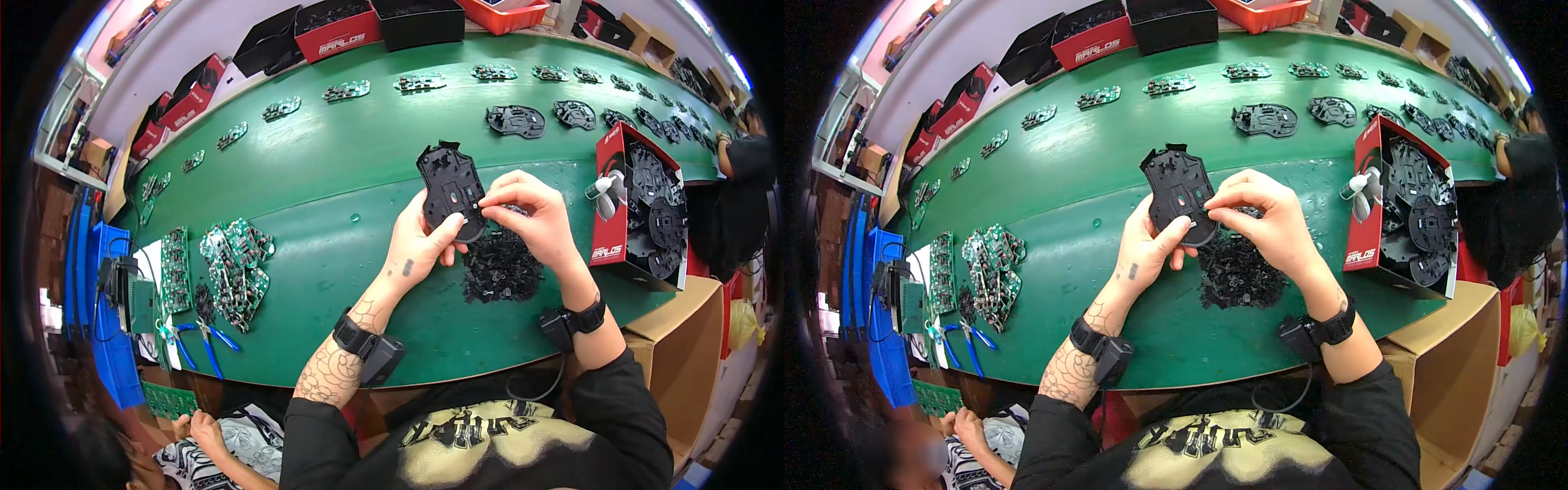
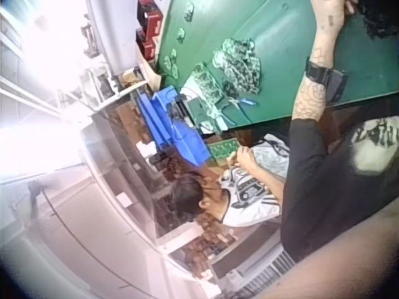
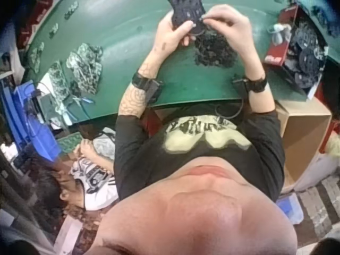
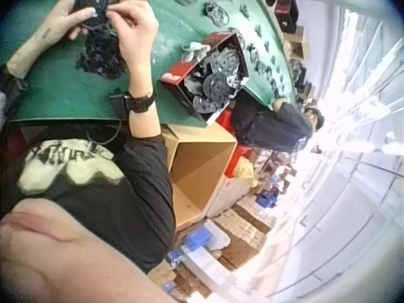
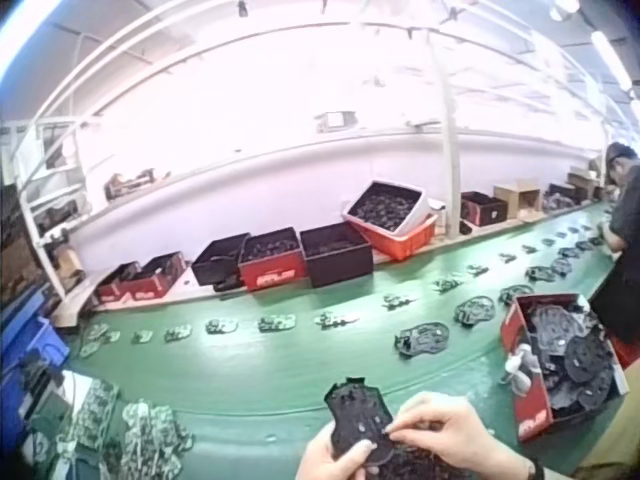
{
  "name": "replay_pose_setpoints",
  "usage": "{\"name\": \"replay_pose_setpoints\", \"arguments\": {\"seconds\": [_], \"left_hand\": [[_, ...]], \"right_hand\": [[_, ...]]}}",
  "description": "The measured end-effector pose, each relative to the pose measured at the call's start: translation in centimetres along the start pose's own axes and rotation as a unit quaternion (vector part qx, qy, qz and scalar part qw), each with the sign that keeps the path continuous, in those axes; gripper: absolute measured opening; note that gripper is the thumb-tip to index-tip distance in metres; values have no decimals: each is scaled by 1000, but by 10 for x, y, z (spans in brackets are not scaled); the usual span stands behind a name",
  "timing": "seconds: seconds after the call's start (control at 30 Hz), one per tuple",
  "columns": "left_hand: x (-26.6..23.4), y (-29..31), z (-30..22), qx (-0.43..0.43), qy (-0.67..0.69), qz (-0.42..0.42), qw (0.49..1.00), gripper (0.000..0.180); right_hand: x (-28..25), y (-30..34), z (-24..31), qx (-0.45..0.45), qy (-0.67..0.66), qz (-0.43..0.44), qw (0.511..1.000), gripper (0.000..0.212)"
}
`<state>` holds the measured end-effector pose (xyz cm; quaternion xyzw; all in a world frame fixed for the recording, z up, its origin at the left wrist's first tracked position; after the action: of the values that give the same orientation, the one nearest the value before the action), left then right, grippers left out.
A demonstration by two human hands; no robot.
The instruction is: The person assembles electronic components by hand at a green workbench. They pick up black plastic housings and insert small black parts into them, then place the assembled units into a red box. The person also handles green circuit boards and other small components on the table.
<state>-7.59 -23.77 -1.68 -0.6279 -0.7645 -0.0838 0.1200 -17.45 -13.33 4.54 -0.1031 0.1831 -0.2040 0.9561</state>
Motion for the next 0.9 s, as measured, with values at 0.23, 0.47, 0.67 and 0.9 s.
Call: {"name": "replay_pose_setpoints", "arguments": {"seconds": [0.23,0.47,0.67,0.9], "left_hand": [[-1,1,2,-6,-6,-2,1000,37],[1,3,1,-11,-27,-4,1000,37],[0,3,3,-23,-56,-6,998,37],[0,3,3,-17,-58,-7,998,37]], "right_hand": [[5,-3,-6,20,15,19,1000,12],[6,-2,-10,34,28,27,999,11],[6,0,-7,31,38,10,999,10],[6,1,-7,21,41,6,999,10]]}}
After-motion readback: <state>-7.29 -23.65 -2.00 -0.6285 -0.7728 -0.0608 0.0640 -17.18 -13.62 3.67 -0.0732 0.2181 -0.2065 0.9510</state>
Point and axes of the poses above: each hand's wrist, its own y-axis away from the middle knuckle, its own x-axis out of the palm, z = x × y, the point moved 10 cm from there along -y, towards the middle knuckle, and after that the axes turned 11 degrees about z, right-handed, at the moved point
